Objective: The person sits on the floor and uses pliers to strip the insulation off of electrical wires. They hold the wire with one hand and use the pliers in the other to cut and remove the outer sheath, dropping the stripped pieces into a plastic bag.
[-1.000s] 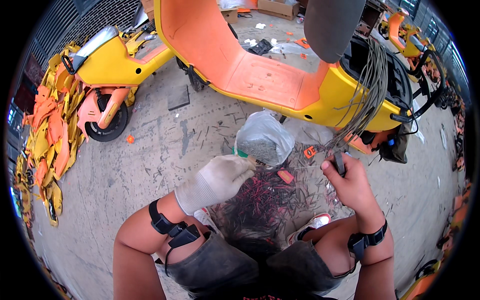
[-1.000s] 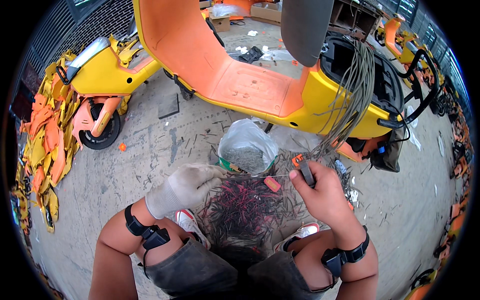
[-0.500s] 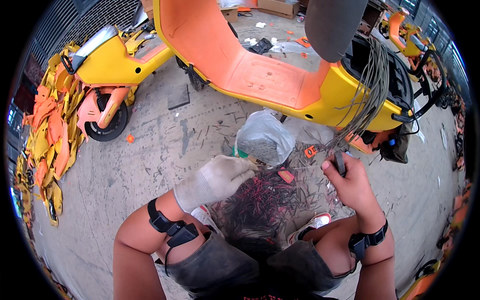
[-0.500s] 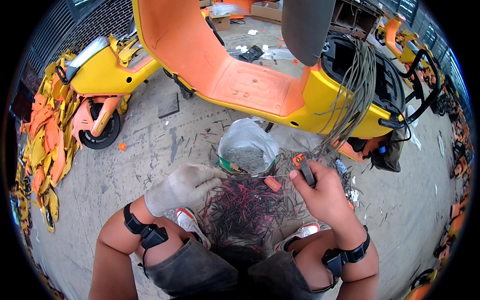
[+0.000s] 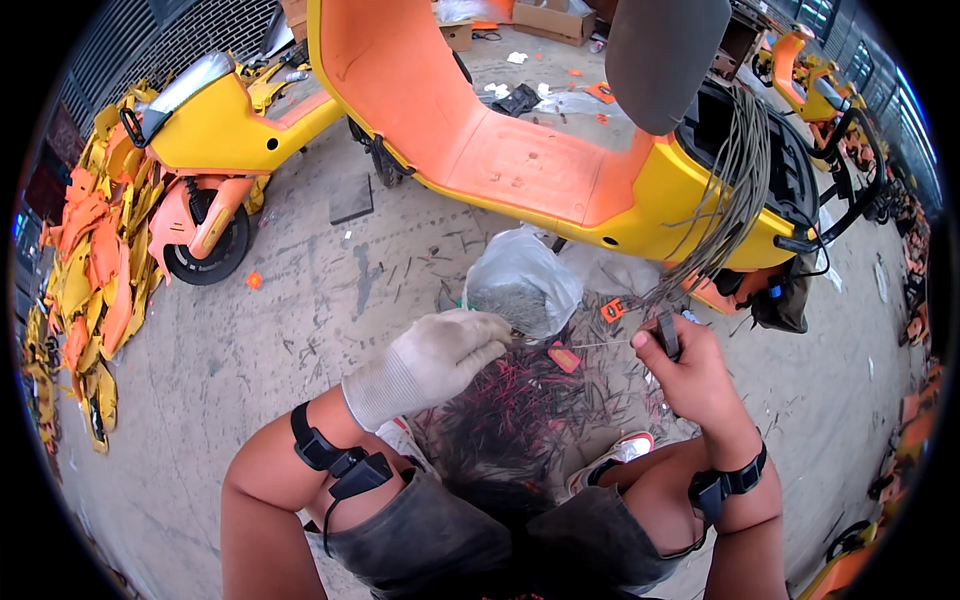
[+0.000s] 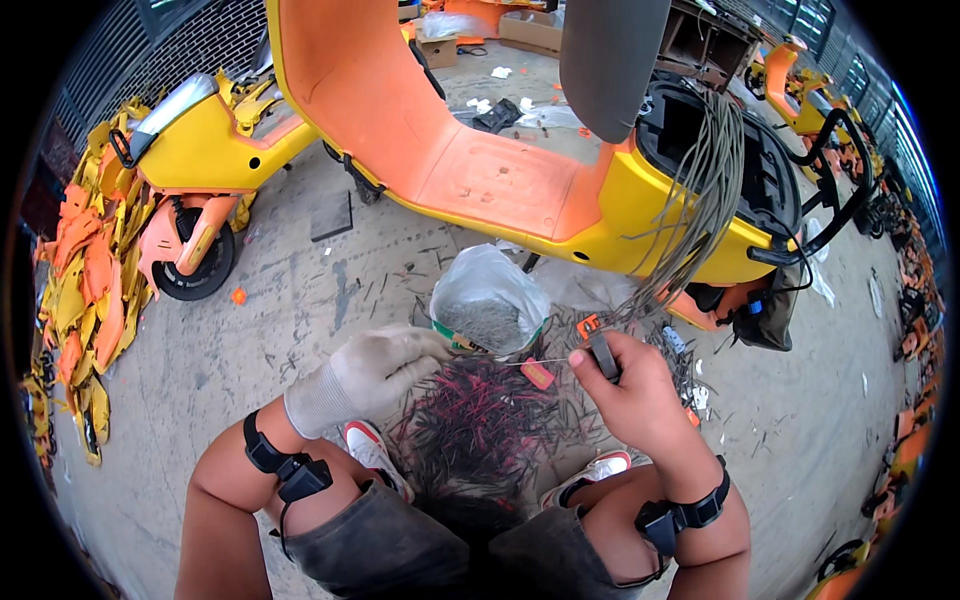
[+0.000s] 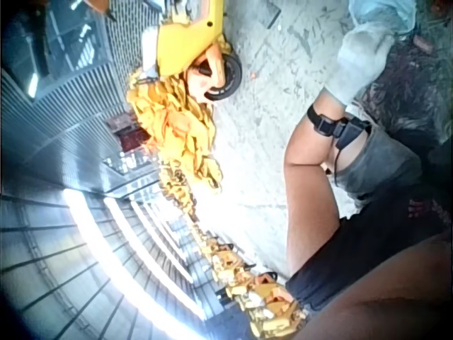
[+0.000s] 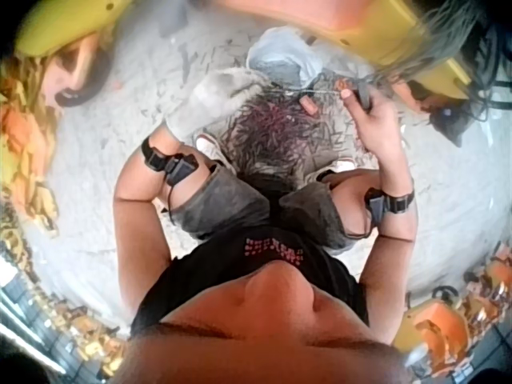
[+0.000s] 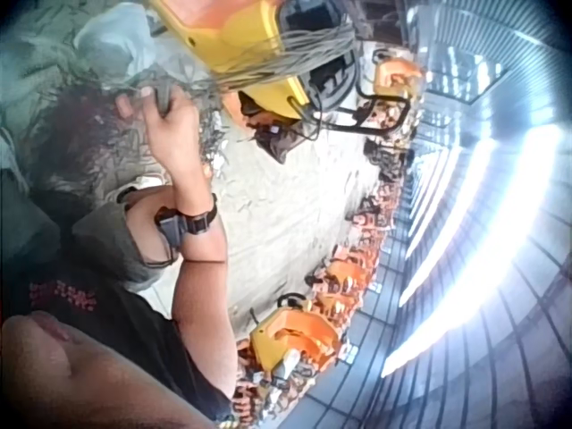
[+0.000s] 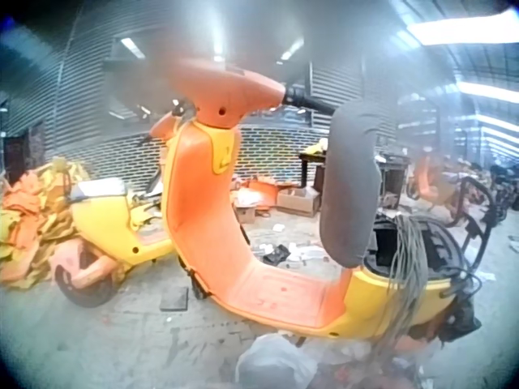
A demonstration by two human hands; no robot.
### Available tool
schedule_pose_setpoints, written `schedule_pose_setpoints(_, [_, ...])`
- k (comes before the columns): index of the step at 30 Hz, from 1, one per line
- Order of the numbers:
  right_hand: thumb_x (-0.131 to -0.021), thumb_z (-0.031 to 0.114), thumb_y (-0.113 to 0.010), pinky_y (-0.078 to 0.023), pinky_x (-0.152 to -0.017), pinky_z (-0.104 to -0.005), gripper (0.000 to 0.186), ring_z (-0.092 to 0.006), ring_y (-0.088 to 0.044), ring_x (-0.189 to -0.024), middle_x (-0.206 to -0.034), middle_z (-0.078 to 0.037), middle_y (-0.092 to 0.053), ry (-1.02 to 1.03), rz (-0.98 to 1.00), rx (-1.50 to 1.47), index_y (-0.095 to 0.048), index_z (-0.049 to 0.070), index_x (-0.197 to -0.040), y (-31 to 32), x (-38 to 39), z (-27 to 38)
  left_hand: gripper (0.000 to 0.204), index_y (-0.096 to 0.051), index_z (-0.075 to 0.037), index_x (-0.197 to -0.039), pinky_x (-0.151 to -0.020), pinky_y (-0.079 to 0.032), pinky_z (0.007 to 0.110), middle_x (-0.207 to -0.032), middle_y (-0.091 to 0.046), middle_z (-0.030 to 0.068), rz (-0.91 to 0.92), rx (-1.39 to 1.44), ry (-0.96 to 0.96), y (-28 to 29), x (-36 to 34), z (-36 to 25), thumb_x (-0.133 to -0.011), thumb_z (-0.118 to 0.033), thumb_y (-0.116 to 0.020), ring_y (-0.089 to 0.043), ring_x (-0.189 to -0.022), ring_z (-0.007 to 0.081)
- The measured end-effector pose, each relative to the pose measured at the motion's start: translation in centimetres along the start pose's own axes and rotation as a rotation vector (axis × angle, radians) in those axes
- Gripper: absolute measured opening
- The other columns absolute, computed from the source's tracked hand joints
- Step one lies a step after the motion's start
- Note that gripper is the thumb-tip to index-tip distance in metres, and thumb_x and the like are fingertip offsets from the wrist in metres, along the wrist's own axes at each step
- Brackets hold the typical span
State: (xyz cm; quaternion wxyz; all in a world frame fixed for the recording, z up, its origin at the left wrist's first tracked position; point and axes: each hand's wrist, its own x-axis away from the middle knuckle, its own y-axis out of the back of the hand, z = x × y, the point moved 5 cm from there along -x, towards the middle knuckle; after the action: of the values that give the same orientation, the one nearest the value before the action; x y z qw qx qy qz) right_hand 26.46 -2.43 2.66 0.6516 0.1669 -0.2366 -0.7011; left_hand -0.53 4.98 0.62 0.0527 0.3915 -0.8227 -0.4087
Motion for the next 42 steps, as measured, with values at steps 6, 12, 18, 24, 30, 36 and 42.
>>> schedule_pose_setpoints(6, [-0.095,0.021,-0.069,-0.039,-0.054,-0.0332,0.028,-0.012,-0.041,-0.06,-0.062,-0.005,-0.051,-0.018,0.017,-0.029,-0.06,-0.002,-0.084,-0.2,0.2,0.2,0.015,-0.07,0.0,-0.097,-0.087,-0.055,0.037,-0.103,-0.073,0.0156,0.133,0.014,0.082,-0.1,0.0,0.0,-0.088,-0.011,-0.068,-0.07,-0.097,0.0309])
schedule_pose_setpoints(12, [-0.095,0.021,-0.07,-0.039,-0.054,-0.0342,0.029,-0.0136,-0.041,-0.058,-0.061,-0.007,-0.052,0.016,0.001,0.006,-0.059,-0.003,-0.083,-0.3,0.0,-0.2,0.02,-0.07,0.001,-0.1,-0.086,-0.054,0.037,-0.102,-0.072,0.0161,0.142,0.048,0.217,0.4,-0.3,-0.3,-0.089,-0.016,-0.068,-0.07,-0.095,0.03])
schedule_pose_setpoints(18, [-0.094,0.02,-0.07,-0.04,-0.055,-0.0352,0.028,-0.0174,-0.043,-0.057,-0.062,-0.011,-0.053,0.081,-0.029,0.087,-0.059,-0.003,-0.083,-0.3,-0.1,0.5,0.022,-0.07,0.0,-0.103,-0.086,-0.054,0.039,-0.1,-0.071,0.019,0.126,-0.05,0.008,-1.0,0.4,0.4,-0.09,-0.017,-0.067,-0.069,-0.097,0.0334])
schedule_pose_setpoints(24, [-0.093,0.02,-0.07,-0.04,-0.055,-0.0363,0.028,-0.0197,-0.045,-0.057,-0.063,-0.012,-0.053,0.06,-0.019,0.064,-0.059,-0.003,-0.083,-0.3,0.0,0.5,0.023,-0.069,0.0,-0.104,-0.088,-0.054,0.04,-0.103,-0.071,0.0185,0.243,0.007,0.296,0.3,-0.3,-0.4,-0.09,-0.018,-0.068,-0.068,-0.099,0.0347])
schedule_pose_setpoints(30, [-0.092,0.02,-0.07,-0.041,-0.056,-0.0396,0.028,-0.0286,-0.049,-0.056,-0.065,-0.017,-0.054,0.126,-0.049,0.123,-0.058,-0.003,-0.082,-0.3,-0.1,0.5,0.023,-0.069,0.0,-0.103,-0.088,-0.054,0.041,-0.102,-0.072,0.0174,0.127,-0.039,0.029,-0.7,0.3,-0.3,-0.089,-0.018,-0.068,-0.069,-0.098,0.0342])
schedule_pose_setpoints(36, [-0.092,0.021,-0.071,-0.041,-0.055,-0.0408,0.031,-0.0319,-0.049,-0.057,-0.066,-0.018,-0.053,0.112,-0.022,0.115,-0.055,-0.003,-0.08,-0.6,0.0,0.4,0.022,-0.07,-0.001,-0.101,-0.088,-0.054,0.042,-0.1,-0.072,0.017,0.219,-0.018,0.102,-0.7,0.2,0.3,-0.09,-0.019,-0.068,-0.069,-0.097,0.0339])
schedule_pose_setpoints(42, [-0.091,0.022,-0.072,-0.041,-0.055,-0.0414,0.033,-0.0328,-0.049,-0.057,-0.066,-0.019,-0.053,0.124,-0.031,0.15,-0.054,-0.003,-0.079,-0.5,0.1,0.6,0.018,-0.071,0.0,-0.098,-0.09,-0.055,0.038,-0.104,-0.073,0.0148,0.182,-0.014,0.141,-0.2,-0.3,-0.5,-0.088,-0.015,-0.071,-0.07,-0.099,0.0312])
